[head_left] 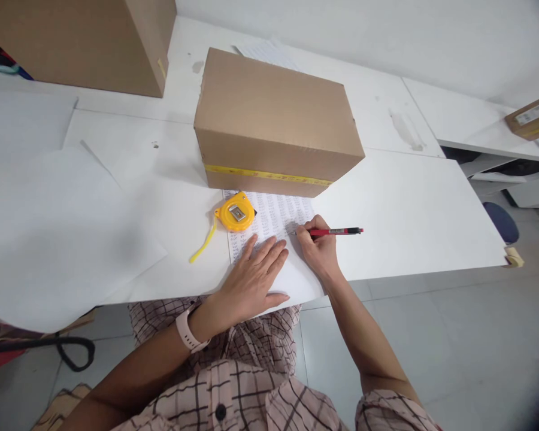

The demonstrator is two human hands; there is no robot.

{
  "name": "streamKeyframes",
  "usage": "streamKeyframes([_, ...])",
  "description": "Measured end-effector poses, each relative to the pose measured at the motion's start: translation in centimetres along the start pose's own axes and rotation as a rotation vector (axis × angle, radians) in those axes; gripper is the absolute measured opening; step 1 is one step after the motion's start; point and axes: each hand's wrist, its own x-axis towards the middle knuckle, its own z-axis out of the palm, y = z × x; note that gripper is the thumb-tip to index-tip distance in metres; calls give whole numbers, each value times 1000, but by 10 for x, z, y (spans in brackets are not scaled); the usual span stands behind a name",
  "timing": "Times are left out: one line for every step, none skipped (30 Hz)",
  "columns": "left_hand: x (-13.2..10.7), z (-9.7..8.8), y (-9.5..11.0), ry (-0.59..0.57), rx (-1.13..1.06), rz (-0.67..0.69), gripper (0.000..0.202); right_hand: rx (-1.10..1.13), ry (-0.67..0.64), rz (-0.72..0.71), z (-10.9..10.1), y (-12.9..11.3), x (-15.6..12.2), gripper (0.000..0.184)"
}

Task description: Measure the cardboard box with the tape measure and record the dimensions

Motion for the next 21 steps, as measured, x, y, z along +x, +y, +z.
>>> streamKeyframes([0,0,0,-4,-1,1,78,-1,1,1,0,0,0,25])
streamKeyframes([0,0,0,-6,-2,1,78,-2,3,3,0,0,0,25])
streamKeyframes([0,0,0,-7,-4,1,77,-2,3,4,0,0,0,25])
streamKeyframes([0,0,0,-7,-7,0,77,-1,2,6,0,0,0,25])
streamKeyframes([0,0,0,-4,-10,-1,77,1,0,8,0,0,0,25])
streamKeyframes([0,0,0,-1,-15,-2,77,3,-3,10,0,0,0,25])
streamKeyframes([0,0,0,1,-19,-3,77,6,-6,11,-1,0,0,25])
streamKeyframes([0,0,0,1,-21,-4,77,8,-9,9,-1,0,0,25])
streamKeyframes([0,0,0,0,-23,-3,76,9,-11,8,-1,0,-1,25])
streamKeyframes([-1,0,0,-2,-24,-3,77,10,-12,10,-1,0,-1,25])
streamKeyframes([-1,0,0,-3,-26,-2,77,11,-13,13,-2,1,-1,25])
streamKeyframes([-1,0,-1,-3,-27,-1,77,11,-12,15,-2,1,-1,25])
streamKeyframes([-1,0,-1,-1,-29,0,77,11,-10,15,-2,1,0,25])
streamKeyframes([-1,0,-1,0,-29,0,76,13,-2,10,-2,1,0,25])
streamKeyframes([-1,0,-1,2,-31,1,76,15,15,1,-1,2,0,25])
streamKeyframes([-1,0,-1,4,-32,2,76,19,47,-12,-1,2,1,26])
streamKeyframes([0,1,-1,6,-33,3,76,25,92,-23,-1,3,1,26])
streamKeyframes([0,1,-1,9,-34,5,76,35,142,-33,-1,4,1,25])
streamKeyframes([0,1,-1,13,-34,7,76,47,189,-40,-1,4,1,24])
streamKeyframes([0,1,-2,17,-33,10,75,54,224,-46,-2,6,1,20])
streamKeyframes([0,0,-2,18,-33,12,74,45,243,-48,-4,7,1,17])
